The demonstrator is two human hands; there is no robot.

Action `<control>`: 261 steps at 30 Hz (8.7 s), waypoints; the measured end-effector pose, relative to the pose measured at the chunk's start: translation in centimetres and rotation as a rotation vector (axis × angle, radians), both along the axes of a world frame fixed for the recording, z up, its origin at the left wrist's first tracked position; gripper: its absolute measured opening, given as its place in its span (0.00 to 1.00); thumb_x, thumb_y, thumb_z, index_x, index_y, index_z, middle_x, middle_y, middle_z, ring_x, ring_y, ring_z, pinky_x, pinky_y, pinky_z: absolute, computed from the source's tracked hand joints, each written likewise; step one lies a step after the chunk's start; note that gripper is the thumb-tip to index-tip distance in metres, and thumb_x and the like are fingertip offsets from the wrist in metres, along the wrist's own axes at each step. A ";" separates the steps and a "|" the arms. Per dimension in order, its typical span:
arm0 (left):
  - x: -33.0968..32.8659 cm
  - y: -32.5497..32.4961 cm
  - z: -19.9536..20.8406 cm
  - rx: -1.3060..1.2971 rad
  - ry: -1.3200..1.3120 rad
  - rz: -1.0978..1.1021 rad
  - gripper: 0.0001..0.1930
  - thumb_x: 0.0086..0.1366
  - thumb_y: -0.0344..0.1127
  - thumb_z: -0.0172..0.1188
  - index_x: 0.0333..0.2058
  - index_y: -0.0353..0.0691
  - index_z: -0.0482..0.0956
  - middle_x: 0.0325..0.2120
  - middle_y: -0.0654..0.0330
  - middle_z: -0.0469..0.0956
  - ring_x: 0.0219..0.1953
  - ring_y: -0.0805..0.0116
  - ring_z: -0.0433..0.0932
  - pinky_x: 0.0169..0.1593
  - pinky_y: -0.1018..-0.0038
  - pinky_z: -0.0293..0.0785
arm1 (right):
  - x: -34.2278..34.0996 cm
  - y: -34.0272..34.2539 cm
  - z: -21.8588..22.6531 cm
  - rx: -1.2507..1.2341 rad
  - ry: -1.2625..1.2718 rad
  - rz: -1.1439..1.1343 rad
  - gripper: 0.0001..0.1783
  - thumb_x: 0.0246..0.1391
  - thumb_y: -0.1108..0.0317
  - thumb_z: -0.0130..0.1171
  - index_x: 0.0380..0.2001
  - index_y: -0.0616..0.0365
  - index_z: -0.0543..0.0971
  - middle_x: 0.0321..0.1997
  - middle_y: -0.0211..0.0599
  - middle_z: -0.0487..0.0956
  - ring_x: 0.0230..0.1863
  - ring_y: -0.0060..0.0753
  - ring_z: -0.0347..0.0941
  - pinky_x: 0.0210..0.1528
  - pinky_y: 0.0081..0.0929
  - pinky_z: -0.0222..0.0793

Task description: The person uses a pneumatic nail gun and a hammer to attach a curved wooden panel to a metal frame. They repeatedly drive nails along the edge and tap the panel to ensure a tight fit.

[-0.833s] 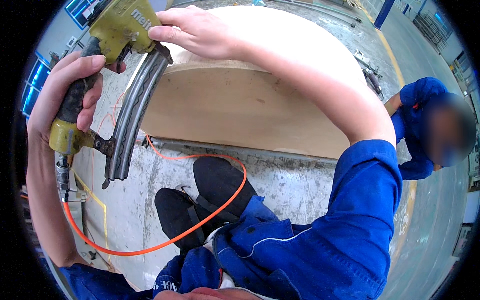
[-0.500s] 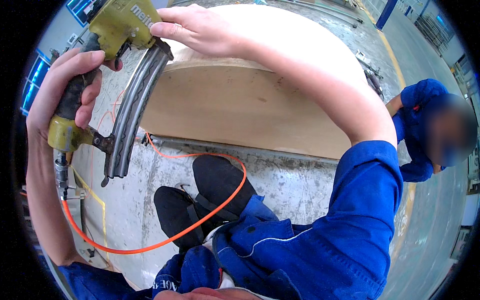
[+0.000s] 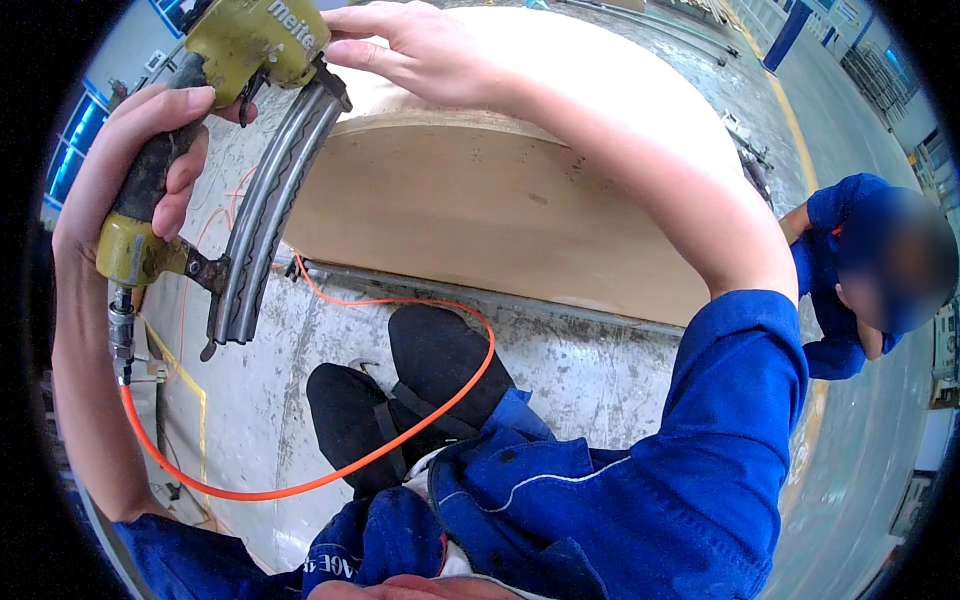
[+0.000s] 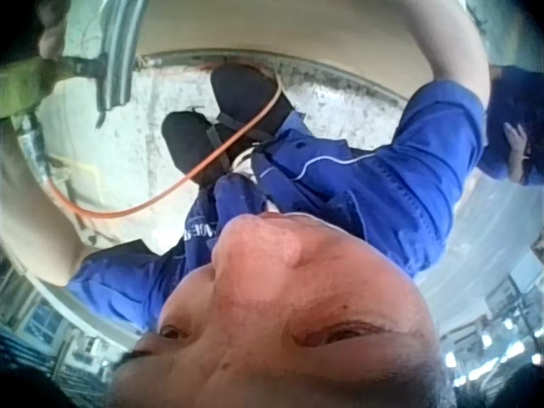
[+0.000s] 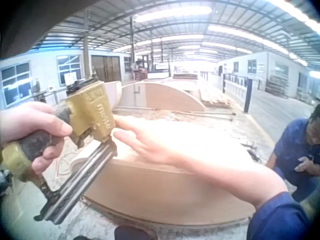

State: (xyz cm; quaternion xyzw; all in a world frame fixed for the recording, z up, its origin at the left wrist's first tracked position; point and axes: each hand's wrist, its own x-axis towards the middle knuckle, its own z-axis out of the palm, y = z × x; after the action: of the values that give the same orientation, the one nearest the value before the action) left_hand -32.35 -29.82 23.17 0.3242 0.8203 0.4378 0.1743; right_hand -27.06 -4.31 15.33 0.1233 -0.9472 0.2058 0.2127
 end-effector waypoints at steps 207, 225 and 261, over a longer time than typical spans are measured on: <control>-2.9 -8.3 -39.5 0.540 -0.666 0.007 0.30 0.73 0.33 0.60 0.64 0.20 0.60 0.46 0.48 0.83 0.52 0.65 0.81 0.58 0.71 0.74 | 0.3 -13.2 -26.0 -0.209 -0.454 -0.050 0.28 0.35 0.68 0.75 0.43 0.64 0.76 0.39 0.56 0.81 0.43 0.61 0.79 0.47 0.47 0.77; 3.2 -29.1 -90.5 -0.452 -0.398 0.674 0.41 0.59 0.54 0.68 0.58 0.22 0.67 0.47 0.32 0.79 0.51 0.39 0.80 0.51 0.53 0.77 | 22.5 -6.7 -50.0 -0.143 -0.921 -0.361 0.28 0.45 0.56 0.68 0.47 0.62 0.80 0.40 0.57 0.82 0.45 0.61 0.79 0.50 0.48 0.75; -4.9 -10.2 -15.6 0.233 0.291 -0.044 0.31 0.74 0.27 0.50 0.73 0.42 0.54 0.23 0.68 0.70 0.21 0.84 0.62 0.24 0.85 0.58 | 19.2 -10.6 -64.4 -0.595 -1.052 -0.818 0.27 0.53 0.53 0.62 0.54 0.54 0.75 0.50 0.62 0.81 0.55 0.64 0.76 0.57 0.51 0.72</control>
State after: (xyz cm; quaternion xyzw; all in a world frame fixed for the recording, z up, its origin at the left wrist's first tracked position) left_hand -37.21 -40.00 7.55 0.4201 0.7733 0.4743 0.0245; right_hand -7.90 -14.94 -49.03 -0.4189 -0.7982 0.3907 -0.1863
